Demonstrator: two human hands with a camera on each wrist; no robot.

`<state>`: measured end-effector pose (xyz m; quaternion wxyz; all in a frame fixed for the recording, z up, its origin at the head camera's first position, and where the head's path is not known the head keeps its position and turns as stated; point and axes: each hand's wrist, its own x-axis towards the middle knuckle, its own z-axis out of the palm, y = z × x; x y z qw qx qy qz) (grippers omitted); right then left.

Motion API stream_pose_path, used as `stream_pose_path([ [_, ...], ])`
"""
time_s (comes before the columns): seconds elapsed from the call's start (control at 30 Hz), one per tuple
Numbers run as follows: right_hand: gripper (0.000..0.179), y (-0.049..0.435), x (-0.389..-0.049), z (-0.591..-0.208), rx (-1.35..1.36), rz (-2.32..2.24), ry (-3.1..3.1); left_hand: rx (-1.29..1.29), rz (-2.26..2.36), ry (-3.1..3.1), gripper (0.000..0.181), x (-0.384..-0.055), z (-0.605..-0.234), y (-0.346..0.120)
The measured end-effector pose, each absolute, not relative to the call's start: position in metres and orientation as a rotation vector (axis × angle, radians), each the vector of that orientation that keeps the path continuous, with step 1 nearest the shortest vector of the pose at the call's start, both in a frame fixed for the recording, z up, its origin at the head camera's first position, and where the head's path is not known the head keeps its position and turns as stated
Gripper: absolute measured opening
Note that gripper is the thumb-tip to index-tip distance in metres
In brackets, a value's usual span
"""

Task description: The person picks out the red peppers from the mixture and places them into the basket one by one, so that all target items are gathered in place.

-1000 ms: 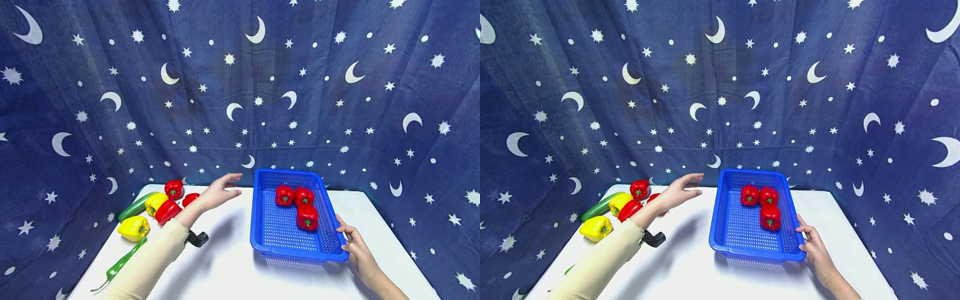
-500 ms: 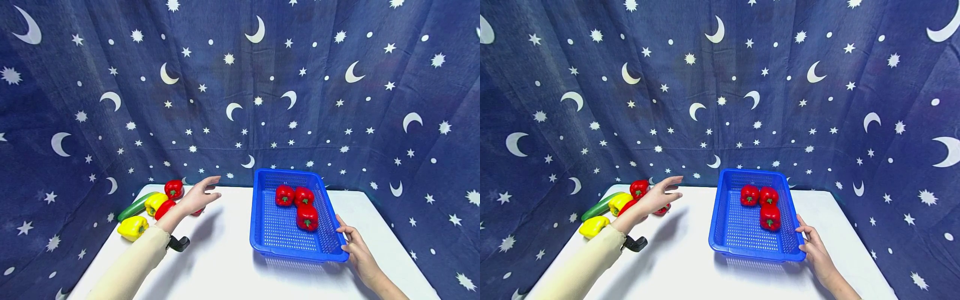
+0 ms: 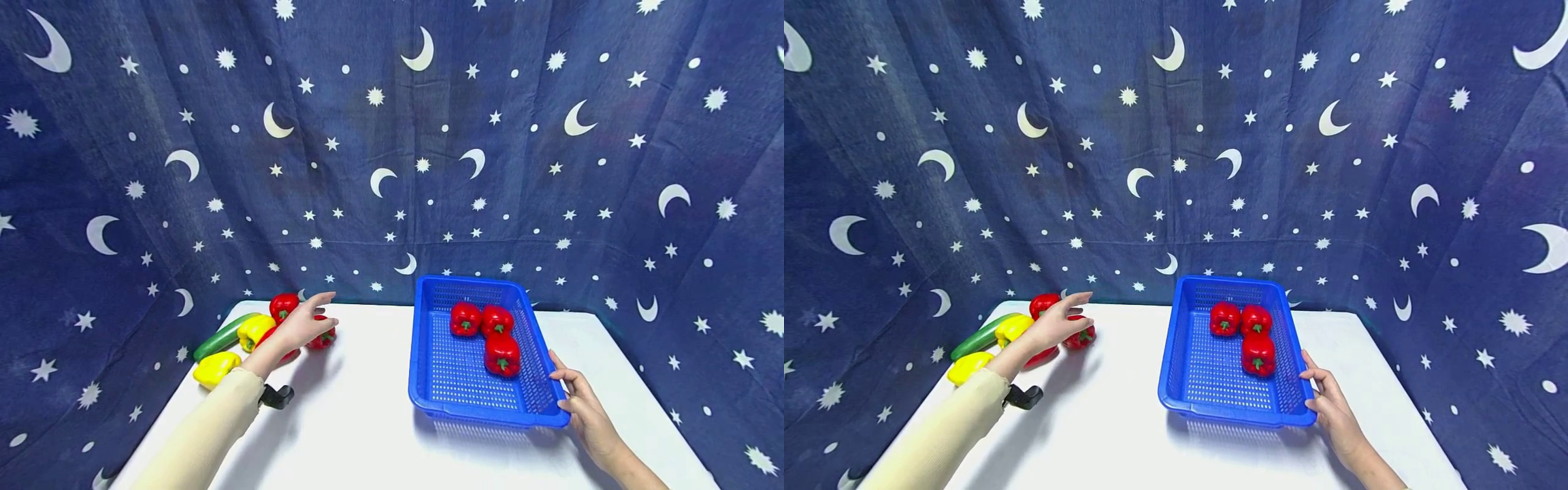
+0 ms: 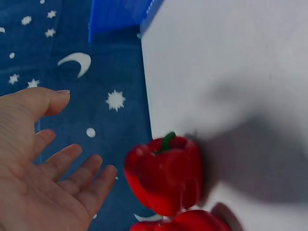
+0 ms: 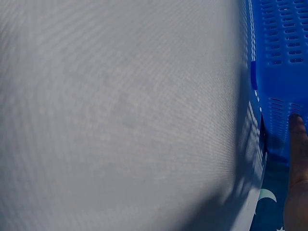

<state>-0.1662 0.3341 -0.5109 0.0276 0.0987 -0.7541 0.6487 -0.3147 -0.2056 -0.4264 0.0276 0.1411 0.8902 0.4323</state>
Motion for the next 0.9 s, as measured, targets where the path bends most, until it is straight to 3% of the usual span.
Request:
stream_pose_path([
  [0.9, 0.047, 0.334, -0.166, -0.510, 0.292, 1.999, -2.345, 0.200, 0.586, 2.955, 0.079, -0.339, -0.443, -0.230],
])
